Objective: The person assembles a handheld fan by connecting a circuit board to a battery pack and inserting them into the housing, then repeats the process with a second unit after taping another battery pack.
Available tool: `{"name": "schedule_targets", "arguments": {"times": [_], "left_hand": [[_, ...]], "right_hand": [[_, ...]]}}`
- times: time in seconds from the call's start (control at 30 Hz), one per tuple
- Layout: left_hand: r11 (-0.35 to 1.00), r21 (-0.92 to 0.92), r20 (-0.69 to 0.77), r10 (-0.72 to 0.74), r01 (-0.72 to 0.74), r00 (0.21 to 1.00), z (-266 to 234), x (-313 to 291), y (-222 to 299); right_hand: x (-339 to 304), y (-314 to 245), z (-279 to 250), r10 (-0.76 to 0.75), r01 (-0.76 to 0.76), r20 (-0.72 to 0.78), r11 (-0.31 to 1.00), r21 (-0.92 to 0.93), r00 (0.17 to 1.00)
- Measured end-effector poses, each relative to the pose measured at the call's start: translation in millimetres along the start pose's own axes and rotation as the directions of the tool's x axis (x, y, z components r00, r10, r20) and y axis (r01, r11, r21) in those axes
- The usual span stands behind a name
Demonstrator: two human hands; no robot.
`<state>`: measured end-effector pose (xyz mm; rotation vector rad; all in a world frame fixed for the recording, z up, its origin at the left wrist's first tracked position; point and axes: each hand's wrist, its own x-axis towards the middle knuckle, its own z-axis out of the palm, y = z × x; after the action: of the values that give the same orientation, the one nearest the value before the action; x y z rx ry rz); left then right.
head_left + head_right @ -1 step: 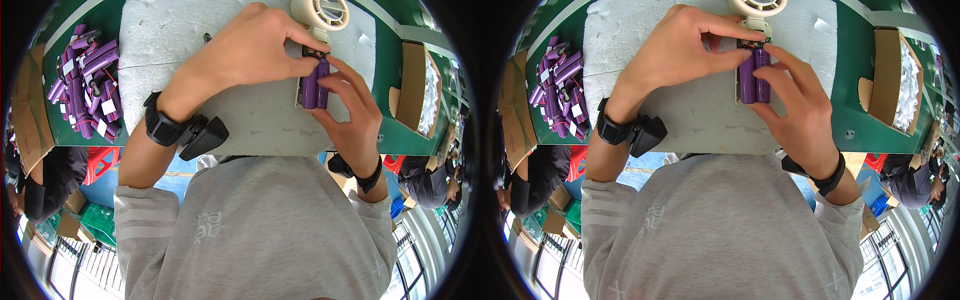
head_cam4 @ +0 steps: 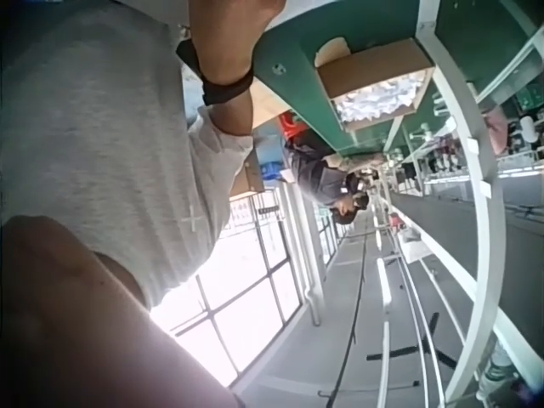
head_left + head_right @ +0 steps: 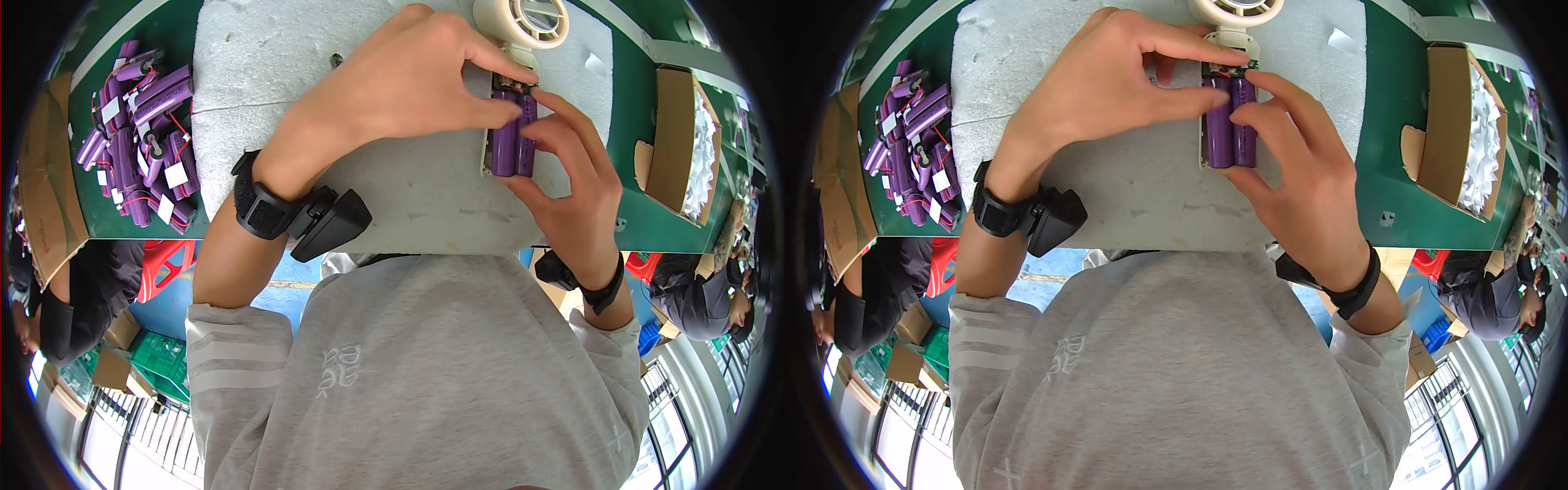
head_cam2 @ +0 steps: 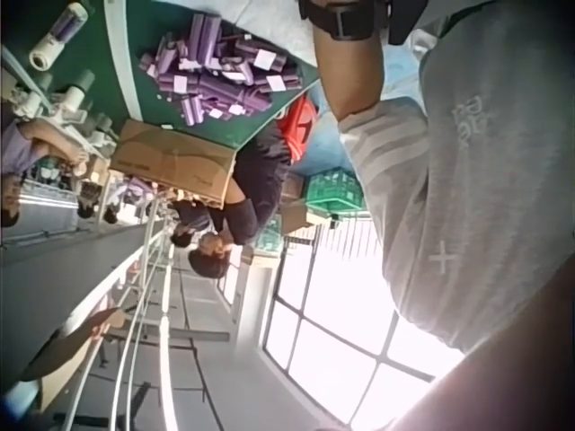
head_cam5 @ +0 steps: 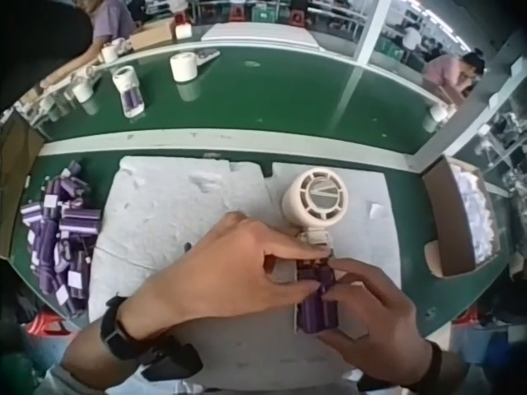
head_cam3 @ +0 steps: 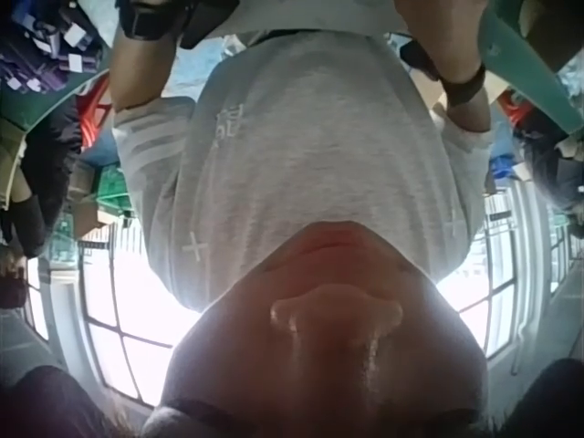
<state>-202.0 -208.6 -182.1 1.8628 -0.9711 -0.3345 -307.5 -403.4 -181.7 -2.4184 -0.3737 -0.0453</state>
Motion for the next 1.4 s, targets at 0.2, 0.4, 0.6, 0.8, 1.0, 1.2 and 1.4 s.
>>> {"name": "schedule_targets", "arguments": {"times": [0.2,0.4,0.6,0.8,1.0,1.2,1.4], "left_hand": [[0.998,0.051,-0.069,-0.018,0.022,0.997,8.4,5.4,-10.0],[0.983,-0.116,-0.110,-0.153,0.140,0.982,14.4,-1.1,-15.7],[0.985,-0.016,-0.059,-0.174,0.174,0.983,19.4,-3.4,-2.6],[0.998,0.001,-0.100,-0.055,0.055,0.993,19.5,-6.1,-13.1],[0.994,-0.063,-0.037,-0.097,0.094,0.995,10.4,-5.6,-19.8],[0.997,-0.055,-0.270,0.035,-0.051,0.962,21.8,-5.1,-28.6],[0.894,0.372,-0.617,0.035,0.251,0.786,-24.9,-21.4,-39.5]], "right_hand": [[17.6,0.5,-0.8,0.053,-0.053,-0.006,0.995,0.087,0.999],[27.4,-1.9,-5.3,0.040,-0.037,-0.010,0.976,0.213,0.999],[28.1,12.6,-3.8,-0.034,0.044,-0.071,0.987,0.154,0.997],[26.6,15.9,-5.6,-0.077,0.079,-0.024,0.992,0.096,0.997],[19.8,-16.2,-14.9,-0.178,0.186,0.077,0.976,-0.112,0.981],[19.4,1.0,-7.5,-0.150,0.158,0.059,0.975,-0.158,0.987],[99.2,12.0,-14.2,-0.259,0.101,-0.333,0.900,-0.425,0.907]]}}
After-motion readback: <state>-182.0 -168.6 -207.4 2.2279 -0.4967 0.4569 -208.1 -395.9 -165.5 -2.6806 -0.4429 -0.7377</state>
